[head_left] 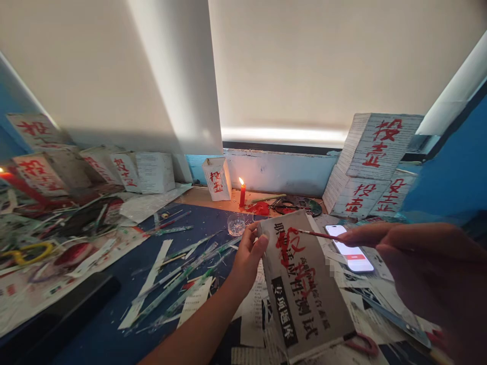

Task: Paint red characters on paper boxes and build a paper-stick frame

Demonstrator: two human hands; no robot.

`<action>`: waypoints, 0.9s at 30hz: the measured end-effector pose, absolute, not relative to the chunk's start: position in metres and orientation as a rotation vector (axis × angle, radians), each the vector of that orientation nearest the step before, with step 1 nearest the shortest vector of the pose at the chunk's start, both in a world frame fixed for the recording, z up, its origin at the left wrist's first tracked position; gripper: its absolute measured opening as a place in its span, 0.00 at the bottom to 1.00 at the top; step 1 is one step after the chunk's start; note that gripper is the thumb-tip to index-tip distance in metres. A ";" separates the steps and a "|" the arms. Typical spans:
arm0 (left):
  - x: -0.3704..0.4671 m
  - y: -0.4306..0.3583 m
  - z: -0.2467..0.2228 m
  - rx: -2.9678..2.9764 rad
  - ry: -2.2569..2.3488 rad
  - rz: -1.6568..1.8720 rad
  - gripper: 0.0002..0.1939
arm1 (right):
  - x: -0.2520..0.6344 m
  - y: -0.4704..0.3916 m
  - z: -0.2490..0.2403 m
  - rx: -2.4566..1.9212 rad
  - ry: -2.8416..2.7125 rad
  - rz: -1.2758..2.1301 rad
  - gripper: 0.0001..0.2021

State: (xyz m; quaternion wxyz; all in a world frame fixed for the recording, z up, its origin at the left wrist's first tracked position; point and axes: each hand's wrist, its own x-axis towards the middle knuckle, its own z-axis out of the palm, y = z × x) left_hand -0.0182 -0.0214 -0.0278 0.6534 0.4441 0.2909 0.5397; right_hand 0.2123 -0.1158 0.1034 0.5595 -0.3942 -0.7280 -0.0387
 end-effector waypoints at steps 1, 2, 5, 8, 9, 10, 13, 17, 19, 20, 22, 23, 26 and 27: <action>-0.018 -0.022 -0.027 1.011 0.667 1.222 0.35 | 0.212 -0.116 0.104 -0.903 -1.760 -0.091 0.11; -0.018 -0.022 -0.027 1.015 0.678 1.227 0.35 | 0.213 -0.116 0.104 -0.870 -1.827 -0.090 0.13; -0.018 -0.023 -0.025 1.021 0.703 1.256 0.34 | 0.215 -0.116 0.103 -0.876 -1.895 -0.139 0.13; -0.018 -0.024 -0.023 1.028 0.696 1.262 0.33 | 0.220 -0.116 0.102 -0.899 -1.914 -0.203 0.14; -0.018 -0.024 -0.023 1.031 0.692 1.261 0.33 | 0.222 -0.115 0.102 -0.907 -1.911 -0.209 0.15; -0.018 -0.024 -0.023 1.033 0.690 1.262 0.32 | 0.223 -0.115 0.102 -0.913 -1.906 -0.214 0.15; -0.018 -0.024 -0.024 1.028 0.689 1.267 0.32 | 0.225 -0.114 0.105 -0.933 -1.895 -0.230 0.14; -0.018 -0.024 -0.026 1.026 0.681 1.267 0.32 | 0.223 -0.116 0.109 -0.893 -1.907 -0.221 0.12; -0.018 -0.023 -0.027 1.020 0.667 1.262 0.32 | 0.224 -0.116 0.108 -0.880 -1.904 -0.209 0.11; -0.018 -0.023 -0.027 1.016 0.661 1.256 0.32 | 0.224 -0.117 0.108 -0.879 -1.904 -0.192 0.12; -0.018 -0.023 -0.026 1.013 0.657 1.247 0.32 | 0.226 -0.116 0.106 -0.880 -1.910 -0.147 0.13; -0.018 -0.023 -0.026 1.011 0.660 1.248 0.32 | 0.226 -0.116 0.106 -0.877 -1.918 -0.130 0.14; -0.017 -0.023 -0.025 0.999 0.669 1.266 0.32 | 0.227 -0.116 0.107 -0.899 -1.933 -0.159 0.15; -0.017 -0.023 -0.025 1.000 0.673 1.268 0.32 | 0.227 -0.117 0.107 -0.914 -1.930 -0.192 0.14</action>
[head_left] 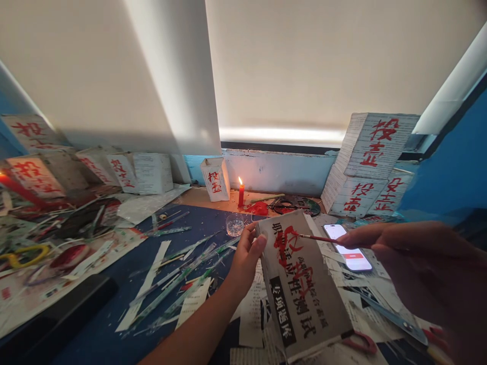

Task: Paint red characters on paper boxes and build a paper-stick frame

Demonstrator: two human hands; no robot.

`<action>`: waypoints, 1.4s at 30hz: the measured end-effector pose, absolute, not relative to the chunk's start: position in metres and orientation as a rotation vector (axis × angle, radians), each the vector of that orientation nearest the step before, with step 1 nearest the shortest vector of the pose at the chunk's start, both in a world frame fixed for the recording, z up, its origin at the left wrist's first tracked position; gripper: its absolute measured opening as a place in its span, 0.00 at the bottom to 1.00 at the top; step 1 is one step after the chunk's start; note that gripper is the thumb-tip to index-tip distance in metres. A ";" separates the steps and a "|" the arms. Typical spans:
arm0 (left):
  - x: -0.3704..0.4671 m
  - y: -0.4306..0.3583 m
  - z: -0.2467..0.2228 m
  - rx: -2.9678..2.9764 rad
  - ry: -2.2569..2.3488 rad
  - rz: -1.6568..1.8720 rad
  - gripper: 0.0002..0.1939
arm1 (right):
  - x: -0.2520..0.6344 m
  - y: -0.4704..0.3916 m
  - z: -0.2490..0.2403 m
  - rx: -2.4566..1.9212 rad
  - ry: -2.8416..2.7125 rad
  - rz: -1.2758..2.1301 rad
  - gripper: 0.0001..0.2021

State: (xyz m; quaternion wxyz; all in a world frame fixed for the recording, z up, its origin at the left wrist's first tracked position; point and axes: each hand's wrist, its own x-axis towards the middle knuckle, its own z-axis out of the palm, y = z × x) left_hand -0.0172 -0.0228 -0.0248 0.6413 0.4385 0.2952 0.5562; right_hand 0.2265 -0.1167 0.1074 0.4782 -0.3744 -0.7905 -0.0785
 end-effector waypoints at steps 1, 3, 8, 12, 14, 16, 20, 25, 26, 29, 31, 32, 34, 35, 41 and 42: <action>-0.017 -0.023 -0.025 1.004 0.678 1.268 0.32 | 0.226 -0.117 0.108 -0.929 -1.920 -0.214 0.14; -0.017 -0.022 -0.026 1.014 0.689 1.265 0.33 | 0.224 -0.118 0.109 -0.929 -1.887 -0.211 0.14; -0.017 -0.022 -0.026 1.017 0.675 1.242 0.34 | 0.225 -0.116 0.106 -0.892 -1.880 -0.135 0.13; -0.017 -0.023 -0.025 1.013 0.697 1.252 0.34 | 0.227 -0.116 0.106 -0.932 -1.913 -0.164 0.14; -0.017 -0.023 -0.024 1.019 0.694 1.241 0.34 | 0.219 -0.121 0.107 -0.960 -1.864 -0.149 0.11; -0.017 -0.023 -0.025 1.027 0.685 1.230 0.33 | 0.205 -0.128 0.108 -1.041 -1.691 -0.069 0.06; -0.017 -0.022 -0.026 1.032 0.682 1.242 0.32 | 0.179 -0.140 0.109 -1.233 -1.342 0.043 0.04; -0.017 -0.021 -0.028 1.031 0.670 1.225 0.32 | 0.188 -0.138 0.109 -1.115 -1.431 0.135 0.06; -0.017 -0.021 -0.027 1.027 0.667 1.225 0.32 | 0.192 -0.137 0.109 -1.117 -1.459 0.124 0.06; -0.017 -0.021 -0.026 1.002 0.669 1.235 0.32 | 0.199 -0.137 0.109 -1.223 -1.508 0.026 0.04; -0.017 -0.022 -0.025 0.990 0.679 1.235 0.32 | 0.199 -0.138 0.108 -1.270 -1.482 -0.030 0.04; -0.017 -0.022 -0.024 0.989 0.684 1.232 0.32 | 0.198 -0.138 0.108 -1.261 -1.463 -0.038 0.05; -0.017 -0.023 -0.024 0.996 0.687 1.221 0.32 | 0.195 -0.139 0.107 -1.243 -1.424 -0.018 0.06; -0.018 -0.023 -0.024 1.001 0.687 1.216 0.32 | 0.194 -0.139 0.107 -1.240 -1.404 -0.011 0.05; -0.018 -0.022 -0.027 1.022 0.679 1.218 0.33 | 0.191 -0.136 0.111 -1.264 -1.432 -0.015 0.04; -0.018 -0.022 -0.027 1.020 0.678 1.220 0.32 | 0.191 -0.135 0.111 -1.267 -1.427 -0.011 0.04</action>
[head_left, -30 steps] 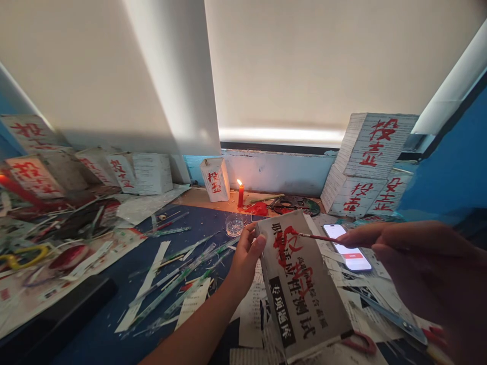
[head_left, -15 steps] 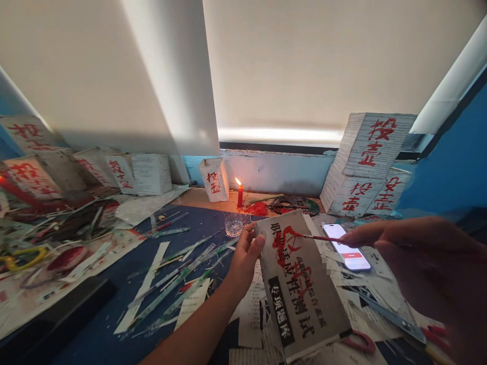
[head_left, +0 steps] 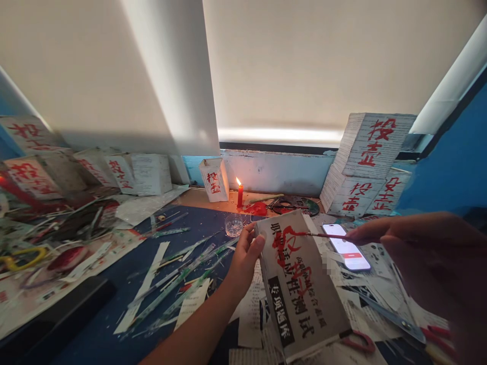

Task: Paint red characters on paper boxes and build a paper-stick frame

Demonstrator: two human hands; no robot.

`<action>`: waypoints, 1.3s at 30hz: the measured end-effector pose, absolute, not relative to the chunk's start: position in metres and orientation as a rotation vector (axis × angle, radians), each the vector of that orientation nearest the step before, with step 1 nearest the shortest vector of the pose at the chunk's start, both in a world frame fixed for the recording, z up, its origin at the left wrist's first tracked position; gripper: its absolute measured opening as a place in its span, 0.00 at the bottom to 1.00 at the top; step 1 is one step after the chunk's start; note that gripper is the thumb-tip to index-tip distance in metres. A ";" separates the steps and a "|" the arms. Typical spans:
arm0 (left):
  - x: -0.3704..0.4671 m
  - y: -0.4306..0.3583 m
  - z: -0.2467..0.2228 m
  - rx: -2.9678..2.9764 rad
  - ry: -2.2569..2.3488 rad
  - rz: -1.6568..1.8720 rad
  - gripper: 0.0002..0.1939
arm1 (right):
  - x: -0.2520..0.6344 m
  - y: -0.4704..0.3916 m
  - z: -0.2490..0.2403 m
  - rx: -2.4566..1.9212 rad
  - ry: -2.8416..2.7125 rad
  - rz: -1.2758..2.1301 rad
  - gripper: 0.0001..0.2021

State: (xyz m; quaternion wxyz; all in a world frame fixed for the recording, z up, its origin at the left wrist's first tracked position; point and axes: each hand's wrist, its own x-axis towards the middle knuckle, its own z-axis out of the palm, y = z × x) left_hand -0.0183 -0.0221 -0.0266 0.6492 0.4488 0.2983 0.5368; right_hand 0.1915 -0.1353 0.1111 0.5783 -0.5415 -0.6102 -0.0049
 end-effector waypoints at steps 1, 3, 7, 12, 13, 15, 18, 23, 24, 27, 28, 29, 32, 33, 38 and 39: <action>-0.018 -0.022 -0.027 1.015 0.677 1.224 0.32 | 0.191 -0.135 0.111 -1.267 -1.413 -0.006 0.04; -0.018 -0.022 -0.026 1.004 0.678 1.241 0.31 | 0.191 -0.135 0.111 -1.239 -1.384 0.011 0.04; -0.018 -0.022 -0.027 1.012 0.684 1.238 0.32 | 0.189 -0.139 0.111 -1.229 -1.380 0.053 0.03; -0.017 -0.021 -0.027 1.004 0.688 1.232 0.33 | 0.194 -0.140 0.112 -1.254 -1.454 0.014 0.04; -0.017 -0.021 -0.027 1.003 0.689 1.237 0.33 | 0.195 -0.139 0.112 -1.255 -1.449 0.003 0.04; -0.017 -0.021 -0.027 1.004 0.685 1.243 0.32 | 0.196 -0.137 0.113 -1.256 -1.421 0.006 0.04; -0.017 -0.024 -0.023 1.005 0.683 1.251 0.32 | 0.193 -0.138 0.114 -1.220 -1.371 0.046 0.04; -0.016 -0.028 -0.016 0.954 0.721 1.281 0.30 | 0.180 -0.144 0.112 -1.196 -1.368 0.086 0.02; -0.016 -0.028 -0.015 0.948 0.714 1.271 0.30 | 0.178 -0.145 0.112 -1.202 -1.374 0.085 0.02; -0.016 -0.028 -0.017 0.955 0.685 1.242 0.32 | 0.177 -0.145 0.108 -1.199 -1.357 0.084 0.04; -0.016 -0.027 -0.018 0.961 0.680 1.236 0.33 | 0.177 -0.144 0.106 -1.196 -1.356 0.086 0.04; -0.017 -0.026 -0.019 0.967 0.679 1.231 0.33 | 0.179 -0.143 0.105 -1.194 -1.363 0.100 0.05; -0.017 -0.024 -0.023 0.998 0.679 1.217 0.33 | 0.183 -0.139 0.103 -1.195 -1.405 0.136 0.04; -0.017 -0.023 -0.024 1.008 0.679 1.216 0.33 | 0.185 -0.138 0.103 -1.201 -1.413 0.135 0.04; -0.017 -0.022 -0.026 1.031 0.677 1.226 0.33 | 0.189 -0.137 0.110 -1.214 -1.439 0.063 0.04; -0.017 -0.022 -0.026 1.036 0.675 1.224 0.32 | 0.190 -0.137 0.111 -1.205 -1.458 0.049 0.04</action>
